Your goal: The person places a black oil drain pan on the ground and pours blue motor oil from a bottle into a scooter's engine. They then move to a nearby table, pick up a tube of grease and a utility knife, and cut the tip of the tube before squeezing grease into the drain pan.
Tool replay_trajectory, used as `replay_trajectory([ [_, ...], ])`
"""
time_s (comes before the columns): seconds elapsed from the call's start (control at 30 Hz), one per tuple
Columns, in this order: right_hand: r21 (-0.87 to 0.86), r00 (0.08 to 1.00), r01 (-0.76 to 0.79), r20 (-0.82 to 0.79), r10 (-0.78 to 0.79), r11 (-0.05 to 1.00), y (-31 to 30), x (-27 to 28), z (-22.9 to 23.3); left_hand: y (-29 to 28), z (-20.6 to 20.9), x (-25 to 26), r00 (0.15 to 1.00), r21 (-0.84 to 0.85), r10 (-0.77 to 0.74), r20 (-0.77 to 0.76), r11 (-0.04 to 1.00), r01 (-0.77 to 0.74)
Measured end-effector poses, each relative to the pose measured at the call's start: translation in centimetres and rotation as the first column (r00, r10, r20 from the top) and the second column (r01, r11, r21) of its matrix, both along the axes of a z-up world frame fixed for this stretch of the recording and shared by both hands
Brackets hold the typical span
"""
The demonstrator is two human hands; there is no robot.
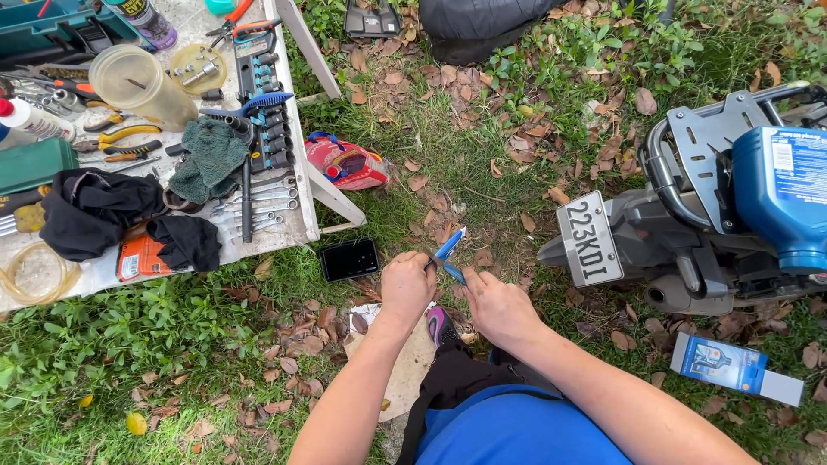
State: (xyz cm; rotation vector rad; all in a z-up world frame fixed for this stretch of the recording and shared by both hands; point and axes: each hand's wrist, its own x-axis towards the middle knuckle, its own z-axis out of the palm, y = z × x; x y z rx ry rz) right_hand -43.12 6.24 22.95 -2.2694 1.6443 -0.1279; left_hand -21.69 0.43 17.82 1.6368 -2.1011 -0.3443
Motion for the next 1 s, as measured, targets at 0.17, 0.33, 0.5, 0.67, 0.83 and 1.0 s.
replay_trajectory([
  [0.17, -0.010, 1.000, -0.002, 0.001, 0.002, 1.000, -0.2, 0.0, -0.5, 0.3, 0.1, -0.1, 1.000, 0.011, 0.000, -0.004, 1.000, 0.000],
  [0.33, -0.002, 0.999, -0.012, -0.034, 0.011, 1.000, 0.0, -0.2, 0.4, 0.2, 0.3, -0.1, 0.998, 0.045, -0.001, -0.067, 0.999, 0.004],
  [0.5, 0.078, 1.000, 0.016, 0.006, -0.016, 0.997, 0.2, -0.3, 1.4, 0.6, -0.2, 0.2, 0.996, 0.067, -0.007, -0.088, 0.998, 0.013],
  [0.67, 0.042, 1.000, -0.005, 0.000, 0.005, 0.999, 0.4, -0.6, 0.3, 0.8, -0.9, 0.2, 0.997, 0.035, -0.023, -0.074, 0.999, 0.025],
  [0.83, 0.037, 0.999, 0.010, -0.032, -0.009, 0.999, 0.8, -1.0, -1.0, 1.1, -1.3, 0.0, 0.997, 0.040, -0.017, -0.078, 0.999, 0.021],
  [1.0, 0.043, 0.999, 0.022, -0.044, -0.021, 0.999, 0.7, -1.2, -1.3, 1.1, -1.2, -0.2, 0.997, 0.031, -0.024, -0.067, 0.999, 0.026],
])
